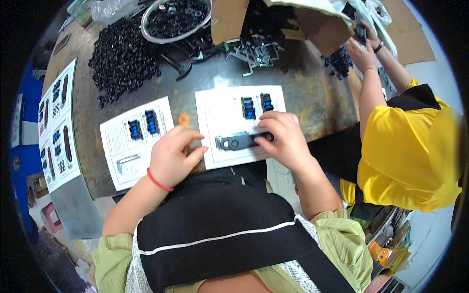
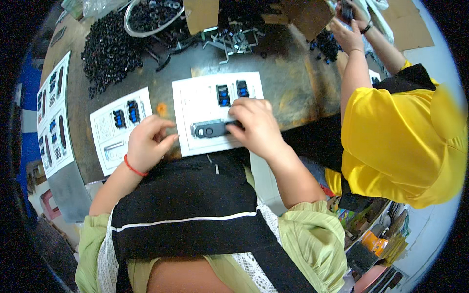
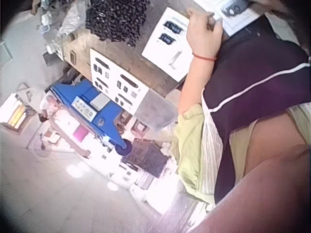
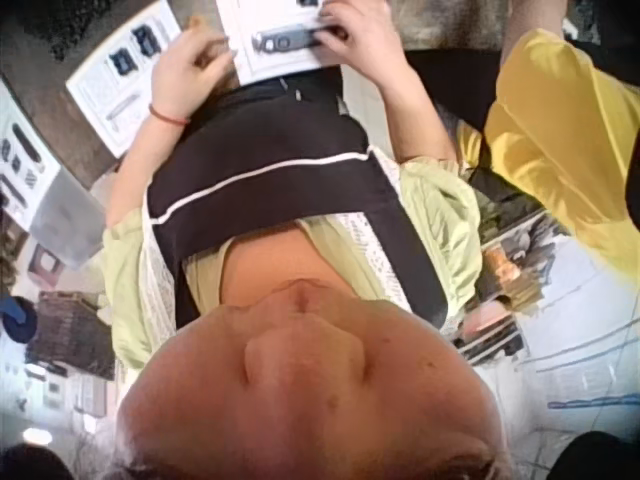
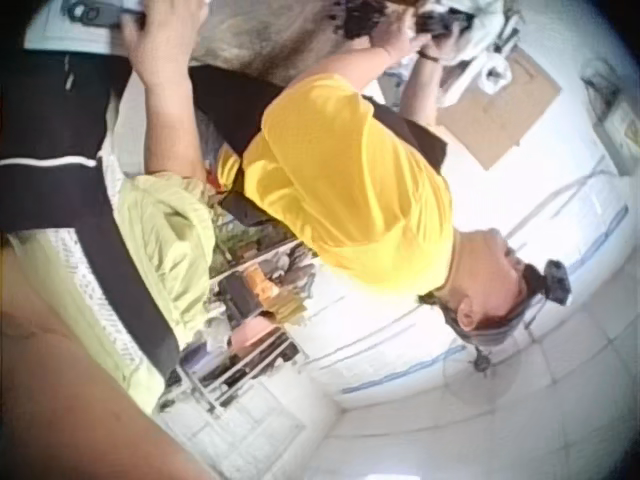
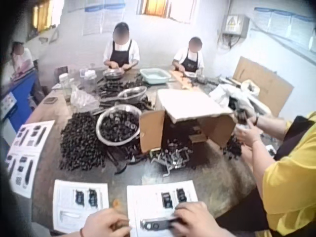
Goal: The person assembles door lock hardware by placing washers, screws, and handles onto a cardboard template. They repeatedly pick up small parts from a bowl and a box, arrange them on the template, and then move the completed template aside.
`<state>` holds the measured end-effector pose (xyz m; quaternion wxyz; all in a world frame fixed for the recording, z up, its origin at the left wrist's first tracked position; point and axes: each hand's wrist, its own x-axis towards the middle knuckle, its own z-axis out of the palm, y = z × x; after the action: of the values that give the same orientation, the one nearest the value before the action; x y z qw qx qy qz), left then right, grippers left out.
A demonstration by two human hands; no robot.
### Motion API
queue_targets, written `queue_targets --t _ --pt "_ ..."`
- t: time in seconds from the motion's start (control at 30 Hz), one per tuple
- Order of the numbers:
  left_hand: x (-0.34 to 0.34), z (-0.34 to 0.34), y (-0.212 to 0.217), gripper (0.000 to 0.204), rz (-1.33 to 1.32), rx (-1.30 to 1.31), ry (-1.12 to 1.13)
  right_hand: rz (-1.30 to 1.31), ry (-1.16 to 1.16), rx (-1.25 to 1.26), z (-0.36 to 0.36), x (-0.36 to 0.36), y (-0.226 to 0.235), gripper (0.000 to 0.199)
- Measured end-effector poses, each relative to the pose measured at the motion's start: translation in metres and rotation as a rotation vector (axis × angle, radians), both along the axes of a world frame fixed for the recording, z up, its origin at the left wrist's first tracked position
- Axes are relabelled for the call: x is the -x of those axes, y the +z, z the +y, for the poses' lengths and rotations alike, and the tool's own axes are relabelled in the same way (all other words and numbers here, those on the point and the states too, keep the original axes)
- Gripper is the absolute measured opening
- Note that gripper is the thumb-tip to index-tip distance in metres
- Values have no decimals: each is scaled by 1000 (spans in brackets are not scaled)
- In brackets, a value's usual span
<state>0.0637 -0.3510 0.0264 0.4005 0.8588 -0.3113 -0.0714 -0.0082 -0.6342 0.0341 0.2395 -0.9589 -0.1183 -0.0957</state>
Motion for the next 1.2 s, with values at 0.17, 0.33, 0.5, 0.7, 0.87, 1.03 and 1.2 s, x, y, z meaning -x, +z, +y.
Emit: queue_targets --t 0.17,0.33,0.5,0.7,0.87,1.03,1.2 --pt "0 14 8 18 82 22 74 -280 -269 70 -55 -98 4 17" --pt "-6 18 11 18 103 52 67 -400 -334 356 -96 -195 -41 32" --pt "-7 26 9 18 131 70 139 -279 -248 515 -100 -222 -46 38" --pt "-14 25 5 16 118 95 141 -282 -149 542 -107 -222 -47 23" --pt "-20 21 5 15 101 85 115 -458 -109 407 -120 -204 -54 19" --pt "-25 17 3 14 92 68 98 -534 -239 210 -115 -218 -28 18" --pt "-28 16 7 17 112 64 67 -482 -393 -18 -121 -243 -12 20"
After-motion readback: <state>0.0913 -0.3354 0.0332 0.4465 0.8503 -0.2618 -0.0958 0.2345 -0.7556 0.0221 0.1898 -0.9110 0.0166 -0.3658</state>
